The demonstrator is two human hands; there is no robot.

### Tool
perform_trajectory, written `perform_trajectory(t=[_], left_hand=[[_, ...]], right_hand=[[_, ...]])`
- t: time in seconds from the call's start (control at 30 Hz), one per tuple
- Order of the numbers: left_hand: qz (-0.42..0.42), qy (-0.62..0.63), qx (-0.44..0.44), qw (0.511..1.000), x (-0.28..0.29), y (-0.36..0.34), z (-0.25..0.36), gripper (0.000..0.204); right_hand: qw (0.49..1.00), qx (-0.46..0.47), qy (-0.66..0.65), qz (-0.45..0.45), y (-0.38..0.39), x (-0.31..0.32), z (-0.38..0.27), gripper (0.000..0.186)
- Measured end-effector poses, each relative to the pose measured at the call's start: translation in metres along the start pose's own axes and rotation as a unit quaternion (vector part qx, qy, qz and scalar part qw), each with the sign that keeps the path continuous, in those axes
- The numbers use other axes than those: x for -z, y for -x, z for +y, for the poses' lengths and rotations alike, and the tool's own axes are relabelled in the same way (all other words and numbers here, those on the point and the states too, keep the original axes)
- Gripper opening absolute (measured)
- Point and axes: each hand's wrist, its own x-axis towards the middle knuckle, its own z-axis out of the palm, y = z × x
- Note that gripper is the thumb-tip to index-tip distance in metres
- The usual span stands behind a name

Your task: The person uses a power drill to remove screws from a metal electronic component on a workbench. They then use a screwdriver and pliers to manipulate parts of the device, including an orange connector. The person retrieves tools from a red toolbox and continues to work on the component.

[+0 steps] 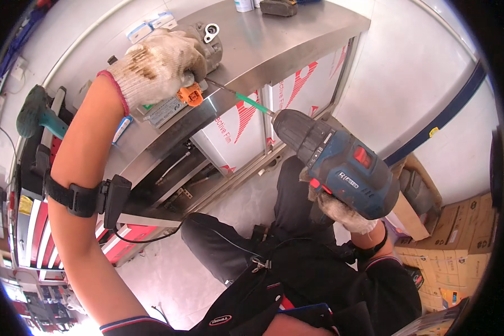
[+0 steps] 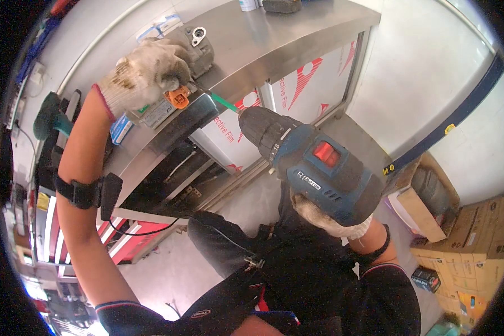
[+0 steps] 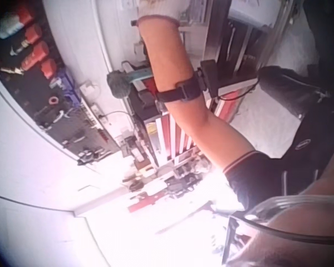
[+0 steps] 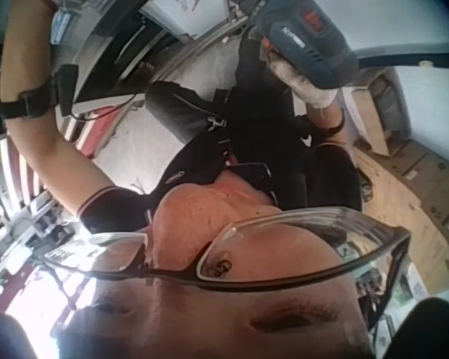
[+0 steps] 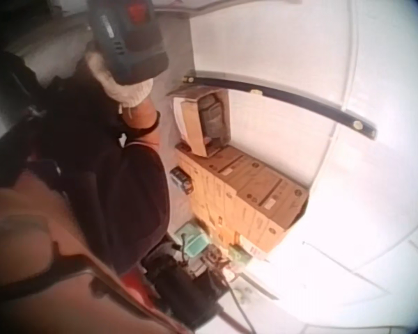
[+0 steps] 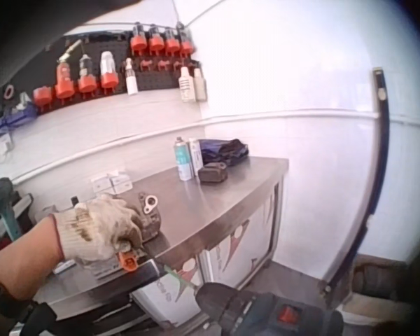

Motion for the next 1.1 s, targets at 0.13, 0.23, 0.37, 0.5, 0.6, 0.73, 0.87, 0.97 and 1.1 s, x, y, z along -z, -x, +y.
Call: perform_trajectory(t=[0.13,0.23,0.37,0.5,0.6,0.73,0.87,0.97,1.1], left_hand=[[-0.037,-0.054,0.013,0.998,0.004,-0.005,0.007,0.017],[-0.064,-0.064,0.008,0.996,0.006,-0.008,0.010,0.018],[-0.030,-0.099,0.002,0.995,0.003,-0.007,0.015,0.021],[0.046,-0.015,0.014,0.999,0.003,-0.002,0.016,0.018],[0.122,0.120,0.065,0.983,0.014,0.012,0.012,0.016],[0.263,0.303,0.251,0.881,0.024,0.052,0.009,0.018],[0.312,0.310,0.326,0.837,0.004,0.115,0.024,0.022],[0.275,0.190,0.325,0.885,-0.026,0.149,0.036,0.021],[0.293,0.122,0.336,0.887,-0.056,0.172,0.042,0.018]], right_hand=[[0.993,0.087,0.072,0.025,-0.001,-0.002,0.009,0.043],[0.929,0.278,0.231,0.078,0.000,-0.003,0.014,0.044],[0.982,0.179,0.068,0.011,0.003,-0.011,0.017,0.050],[0.945,0.011,-0.321,-0.066,-0.001,-0.021,0.018,0.059],[0.966,0.113,-0.227,-0.045,-0.009,-0.021,0.017,0.061],[0.975,0.180,-0.125,-0.035,-0.017,-0.020,0.012,0.060],[0.977,0.160,-0.127,-0.052,-0.021,-0.017,0.005,0.059],[0.979,0.153,-0.118,-0.060,-0.020,-0.016,0.002,0.058],[0.979,0.179,-0.088,-0.042,-0.018,-0.018,0.009,0.057]])
